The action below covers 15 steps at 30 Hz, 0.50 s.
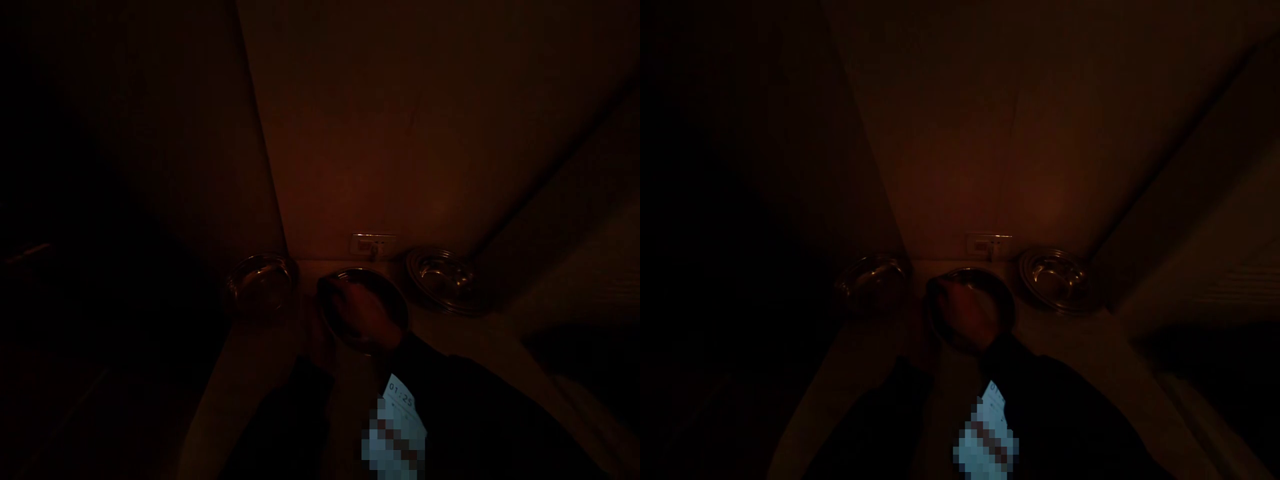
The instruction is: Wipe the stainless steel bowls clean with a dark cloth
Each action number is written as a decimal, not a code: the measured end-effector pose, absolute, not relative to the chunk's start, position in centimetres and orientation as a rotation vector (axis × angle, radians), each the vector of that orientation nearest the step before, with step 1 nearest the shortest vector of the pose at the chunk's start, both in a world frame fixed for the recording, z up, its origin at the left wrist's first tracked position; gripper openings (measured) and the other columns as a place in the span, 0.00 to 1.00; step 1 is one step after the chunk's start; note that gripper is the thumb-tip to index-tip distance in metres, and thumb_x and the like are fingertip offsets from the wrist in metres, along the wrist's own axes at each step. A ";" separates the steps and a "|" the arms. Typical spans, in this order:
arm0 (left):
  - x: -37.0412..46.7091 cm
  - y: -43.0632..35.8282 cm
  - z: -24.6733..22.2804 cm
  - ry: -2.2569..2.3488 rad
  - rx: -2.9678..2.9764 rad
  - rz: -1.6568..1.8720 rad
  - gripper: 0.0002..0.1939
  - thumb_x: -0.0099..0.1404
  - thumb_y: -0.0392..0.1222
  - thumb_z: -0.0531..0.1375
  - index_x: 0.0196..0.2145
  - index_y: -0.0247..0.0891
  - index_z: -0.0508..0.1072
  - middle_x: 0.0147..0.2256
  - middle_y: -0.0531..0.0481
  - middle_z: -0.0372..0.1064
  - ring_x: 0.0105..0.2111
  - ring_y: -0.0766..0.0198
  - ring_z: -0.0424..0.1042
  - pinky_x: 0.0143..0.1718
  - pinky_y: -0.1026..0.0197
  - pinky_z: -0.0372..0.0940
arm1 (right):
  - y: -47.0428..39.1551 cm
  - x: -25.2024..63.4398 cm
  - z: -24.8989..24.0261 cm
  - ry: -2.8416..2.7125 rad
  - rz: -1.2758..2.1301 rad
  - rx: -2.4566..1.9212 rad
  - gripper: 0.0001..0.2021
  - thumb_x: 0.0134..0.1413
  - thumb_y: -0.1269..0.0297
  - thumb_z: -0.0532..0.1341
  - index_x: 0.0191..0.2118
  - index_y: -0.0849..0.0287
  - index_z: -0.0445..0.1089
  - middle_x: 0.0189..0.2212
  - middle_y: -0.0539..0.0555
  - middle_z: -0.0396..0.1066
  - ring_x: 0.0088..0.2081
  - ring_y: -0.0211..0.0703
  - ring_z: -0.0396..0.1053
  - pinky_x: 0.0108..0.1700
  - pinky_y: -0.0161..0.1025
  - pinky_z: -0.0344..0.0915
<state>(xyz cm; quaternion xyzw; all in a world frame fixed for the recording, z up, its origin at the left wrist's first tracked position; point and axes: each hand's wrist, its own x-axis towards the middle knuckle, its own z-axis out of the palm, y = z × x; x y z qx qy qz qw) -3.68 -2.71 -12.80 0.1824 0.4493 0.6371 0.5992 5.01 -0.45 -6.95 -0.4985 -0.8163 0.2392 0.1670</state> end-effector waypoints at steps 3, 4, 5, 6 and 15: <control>-3.8 -2.8 -12.2 0.912 0.108 1.517 0.28 0.74 0.51 0.39 0.48 0.33 0.73 0.47 0.42 0.75 0.50 0.58 0.73 0.51 0.59 0.68 | -0.5 4.5 -7.1 -2.349 0.705 -1.389 0.22 0.62 0.70 0.51 0.60 0.53 0.66 0.54 0.55 0.72 0.52 0.46 0.72 0.55 0.40 0.65; -4.0 -2.9 -12.3 0.929 0.049 1.536 0.27 0.74 0.49 0.39 0.46 0.33 0.74 0.46 0.42 0.76 0.49 0.58 0.74 0.51 0.60 0.68 | -0.7 4.5 -7.2 -2.380 0.732 -1.354 0.22 0.61 0.70 0.52 0.59 0.52 0.67 0.54 0.54 0.72 0.52 0.46 0.72 0.55 0.40 0.65; -4.2 -3.0 -12.4 0.925 0.038 1.536 0.26 0.73 0.48 0.39 0.45 0.33 0.74 0.44 0.42 0.76 0.49 0.58 0.74 0.51 0.60 0.68 | -0.9 4.7 -7.2 -2.413 0.763 -1.314 0.22 0.60 0.69 0.53 0.59 0.52 0.67 0.54 0.54 0.73 0.52 0.46 0.72 0.55 0.40 0.65; -4.3 -3.1 -12.6 0.913 0.086 1.559 0.25 0.73 0.50 0.42 0.44 0.34 0.75 0.44 0.42 0.76 0.49 0.57 0.73 0.51 0.59 0.68 | -1.2 5.0 -7.3 -2.450 0.796 -1.268 0.23 0.59 0.69 0.53 0.59 0.52 0.67 0.53 0.54 0.73 0.52 0.46 0.72 0.54 0.41 0.66; -4.6 -3.4 -13.4 0.914 0.326 1.584 0.24 0.67 0.56 0.49 0.30 0.36 0.76 0.30 0.44 0.75 0.41 0.53 0.76 0.45 0.54 0.70 | -1.7 6.3 -7.7 -2.523 0.917 -1.114 0.26 0.57 0.71 0.53 0.62 0.54 0.64 0.55 0.55 0.71 0.55 0.45 0.70 0.57 0.41 0.63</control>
